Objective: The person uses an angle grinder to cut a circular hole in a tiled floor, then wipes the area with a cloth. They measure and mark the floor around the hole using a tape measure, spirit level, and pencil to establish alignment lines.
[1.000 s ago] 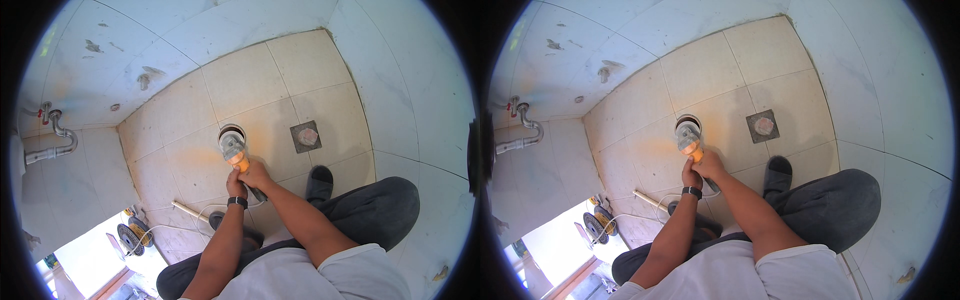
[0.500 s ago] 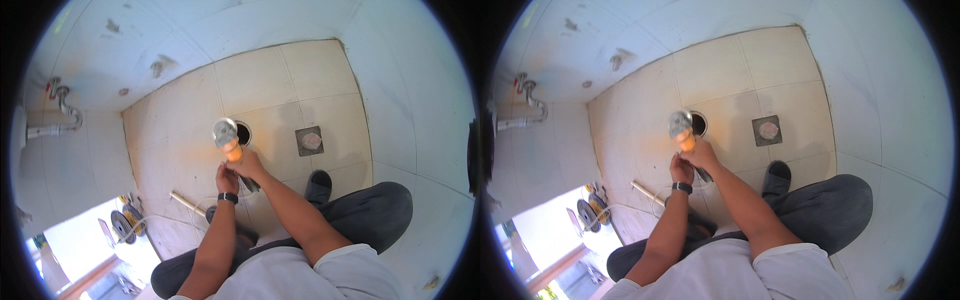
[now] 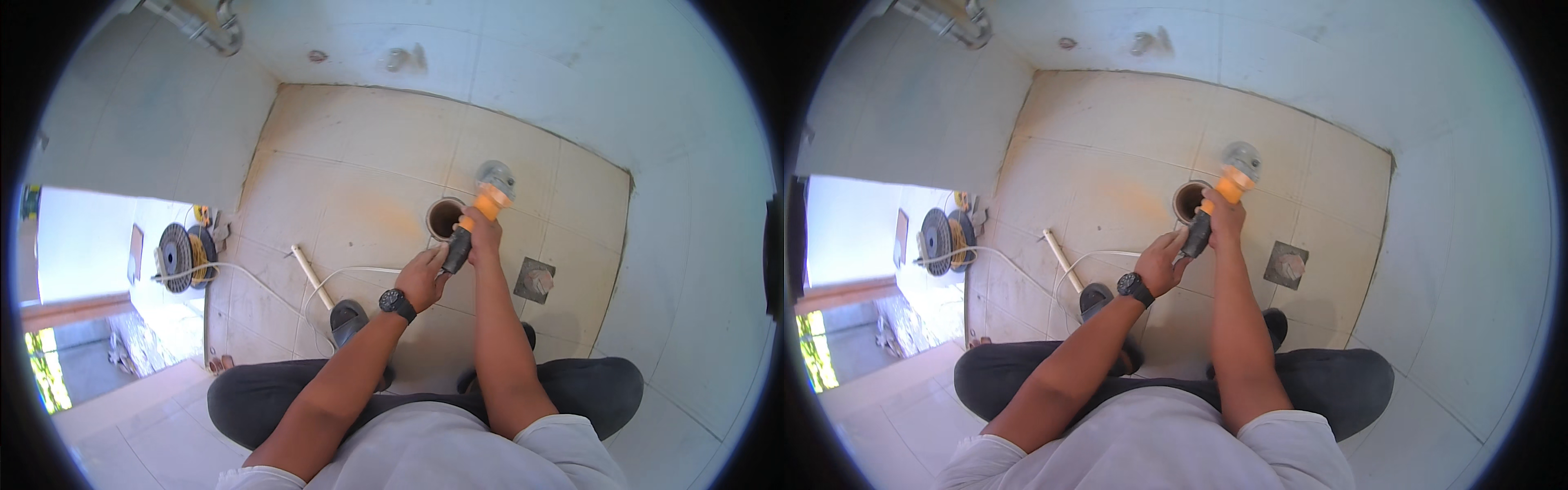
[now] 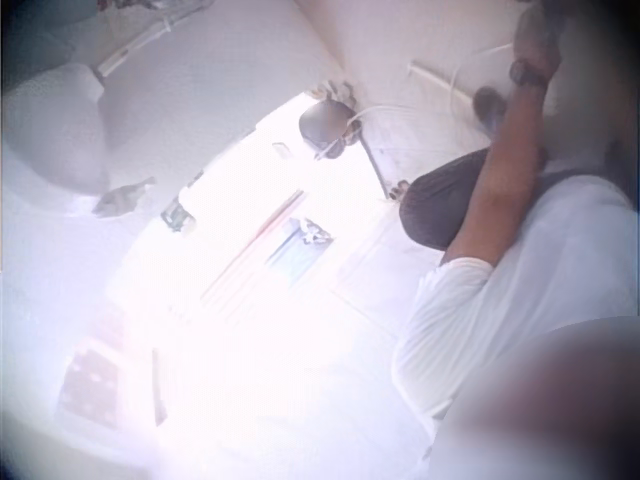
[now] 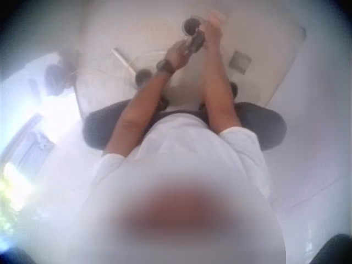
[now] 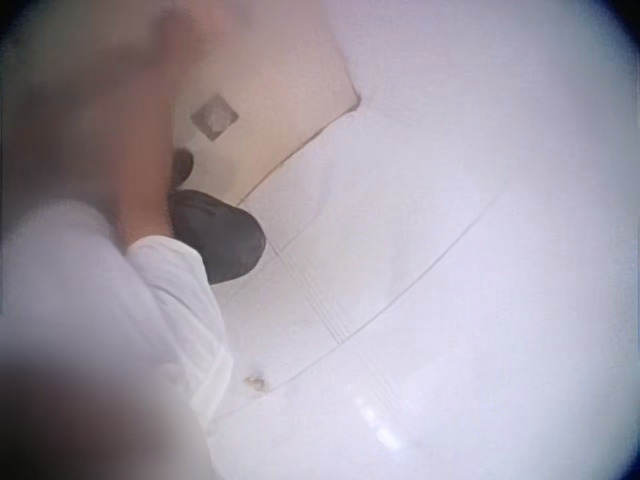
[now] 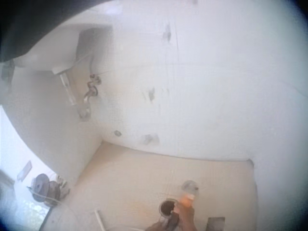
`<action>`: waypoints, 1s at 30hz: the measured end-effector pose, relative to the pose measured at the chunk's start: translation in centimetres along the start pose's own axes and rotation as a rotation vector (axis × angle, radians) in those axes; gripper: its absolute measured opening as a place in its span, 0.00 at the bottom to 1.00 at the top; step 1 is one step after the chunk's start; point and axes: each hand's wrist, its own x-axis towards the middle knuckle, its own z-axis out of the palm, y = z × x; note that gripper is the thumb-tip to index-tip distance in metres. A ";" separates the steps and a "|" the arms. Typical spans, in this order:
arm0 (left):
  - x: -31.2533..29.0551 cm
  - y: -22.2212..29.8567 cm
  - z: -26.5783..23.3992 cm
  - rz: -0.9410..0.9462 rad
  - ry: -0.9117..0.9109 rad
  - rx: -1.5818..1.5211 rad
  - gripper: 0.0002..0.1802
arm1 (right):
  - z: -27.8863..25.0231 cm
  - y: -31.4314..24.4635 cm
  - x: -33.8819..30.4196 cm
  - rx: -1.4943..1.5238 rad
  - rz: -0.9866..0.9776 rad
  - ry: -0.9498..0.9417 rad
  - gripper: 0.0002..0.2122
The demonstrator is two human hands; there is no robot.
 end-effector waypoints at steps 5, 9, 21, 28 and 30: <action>1.2 -1.6 -3.3 0.062 -0.130 -0.039 0.39 | 0.4 1.2 0.5 0.084 0.073 -0.026 0.13; 4.4 -5.0 -11.1 -0.025 -0.490 0.089 0.50 | 3.0 2.7 0.0 0.243 0.123 -0.215 0.12; -0.7 -9.4 -27.5 -0.707 -0.628 -0.588 0.26 | 22.4 6.4 -13.7 0.137 0.034 -0.634 0.14; -5.8 -12.4 -24.6 -0.738 -0.316 -1.030 0.25 | 21.6 9.8 -13.0 -0.276 0.130 -0.832 0.19; -6.9 -12.8 -23.4 -0.661 -0.209 -0.882 0.22 | 20.4 10.3 -12.6 -0.225 0.203 -0.961 0.18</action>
